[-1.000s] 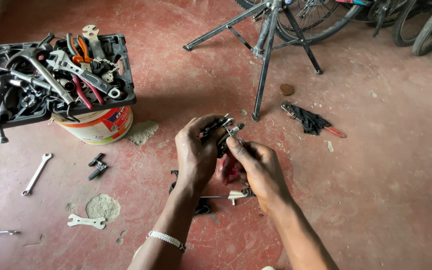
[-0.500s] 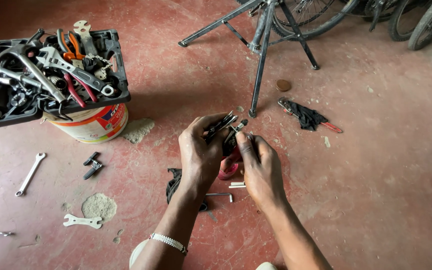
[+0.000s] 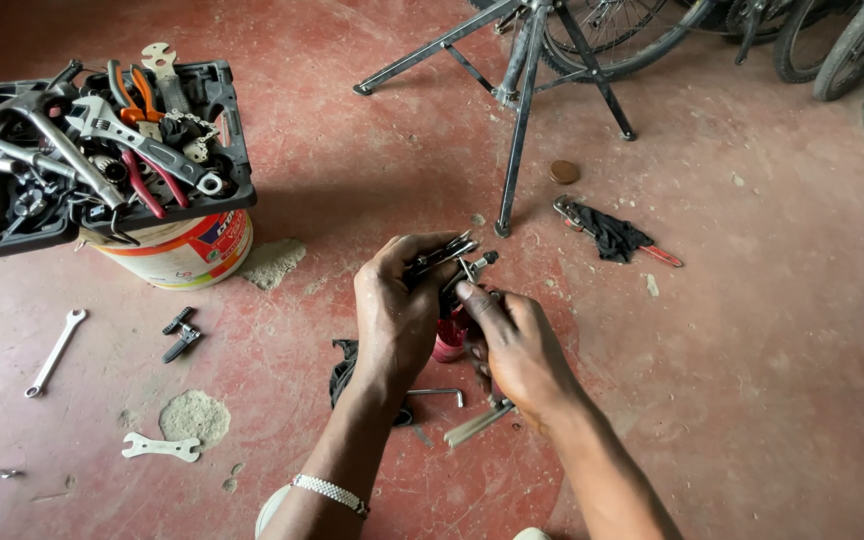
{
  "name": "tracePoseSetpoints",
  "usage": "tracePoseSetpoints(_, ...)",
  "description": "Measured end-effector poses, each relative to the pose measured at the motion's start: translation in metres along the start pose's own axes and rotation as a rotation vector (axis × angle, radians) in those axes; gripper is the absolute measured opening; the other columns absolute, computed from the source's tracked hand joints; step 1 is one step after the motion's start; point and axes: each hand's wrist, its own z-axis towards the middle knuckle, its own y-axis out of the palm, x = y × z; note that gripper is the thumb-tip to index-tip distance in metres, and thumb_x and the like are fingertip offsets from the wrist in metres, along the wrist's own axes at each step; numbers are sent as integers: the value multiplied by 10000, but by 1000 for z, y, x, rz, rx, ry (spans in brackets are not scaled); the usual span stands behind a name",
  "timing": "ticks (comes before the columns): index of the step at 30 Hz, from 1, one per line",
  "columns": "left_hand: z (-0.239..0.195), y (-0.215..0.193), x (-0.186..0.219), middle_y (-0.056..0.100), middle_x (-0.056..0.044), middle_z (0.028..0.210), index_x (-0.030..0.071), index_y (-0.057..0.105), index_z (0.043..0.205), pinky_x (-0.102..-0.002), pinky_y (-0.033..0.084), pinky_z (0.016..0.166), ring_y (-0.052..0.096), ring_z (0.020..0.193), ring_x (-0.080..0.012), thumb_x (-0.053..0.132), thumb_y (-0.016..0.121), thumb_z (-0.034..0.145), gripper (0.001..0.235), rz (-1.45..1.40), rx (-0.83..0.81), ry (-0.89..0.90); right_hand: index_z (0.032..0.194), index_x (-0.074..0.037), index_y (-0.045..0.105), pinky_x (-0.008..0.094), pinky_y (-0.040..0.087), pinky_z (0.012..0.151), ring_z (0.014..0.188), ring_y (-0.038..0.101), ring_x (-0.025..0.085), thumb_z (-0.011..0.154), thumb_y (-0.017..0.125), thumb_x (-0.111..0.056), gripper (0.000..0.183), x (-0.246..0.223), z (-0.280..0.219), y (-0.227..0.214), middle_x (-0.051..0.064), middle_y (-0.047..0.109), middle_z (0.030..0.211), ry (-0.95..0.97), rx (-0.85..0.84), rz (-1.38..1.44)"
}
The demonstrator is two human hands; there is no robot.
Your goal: The person sits on the floor and uses an Allen key to loosen and remove a bolt from a bicycle derailleur. They wipe the part with a black cloth, apply red grease from a small container, and reassemble the derailleur using the Allen key and a screwdriver.
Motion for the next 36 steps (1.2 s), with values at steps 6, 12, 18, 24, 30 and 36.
tracePoseSetpoints(6,0,-2,-11,660,-107,795,30,699,957,-329,535,721,631,790,-165,5,712,738,221,-66,-51,-44,884,-35,529,218,321,311,316,334,95,870,605,-426,399,-25,-16,-5,-10,304,438,417,-259,533)
tracePoseSetpoints(12,-3,-2,-1,668,-98,779,89,730,913,-306,541,693,677,791,-236,-13,707,735,207,24,-41,11,783,53,587,377,497,360,440,604,292,807,675,-414,476,-12,-11,3,231,608,587,301,-30,262)
tracePoseSetpoints(18,1,-1,-10,666,-77,795,119,729,927,-313,530,705,662,798,-205,39,732,724,218,66,-37,-39,745,43,566,351,473,284,364,592,295,861,649,-273,347,6,2,4,250,573,498,2,110,105)
tracePoseSetpoints(24,3,-3,-14,678,-79,813,177,735,946,-322,531,723,672,822,-252,102,736,724,234,122,-71,-109,753,8,585,298,476,295,343,553,220,879,618,-307,341,-7,-8,4,195,571,484,57,118,-49)
tracePoseSetpoints(30,4,-3,-11,697,-62,787,210,729,975,-327,527,726,656,796,-188,113,697,754,243,106,-78,-273,735,-10,550,297,484,311,351,569,222,857,610,-245,272,-13,-7,6,191,595,489,21,85,-205)
tracePoseSetpoints(36,4,-4,-7,699,-76,776,192,727,969,-321,545,715,642,769,-175,118,703,743,239,56,-99,-340,721,-1,545,284,472,306,348,560,217,867,583,-209,257,-5,-2,8,185,582,476,5,99,-172)
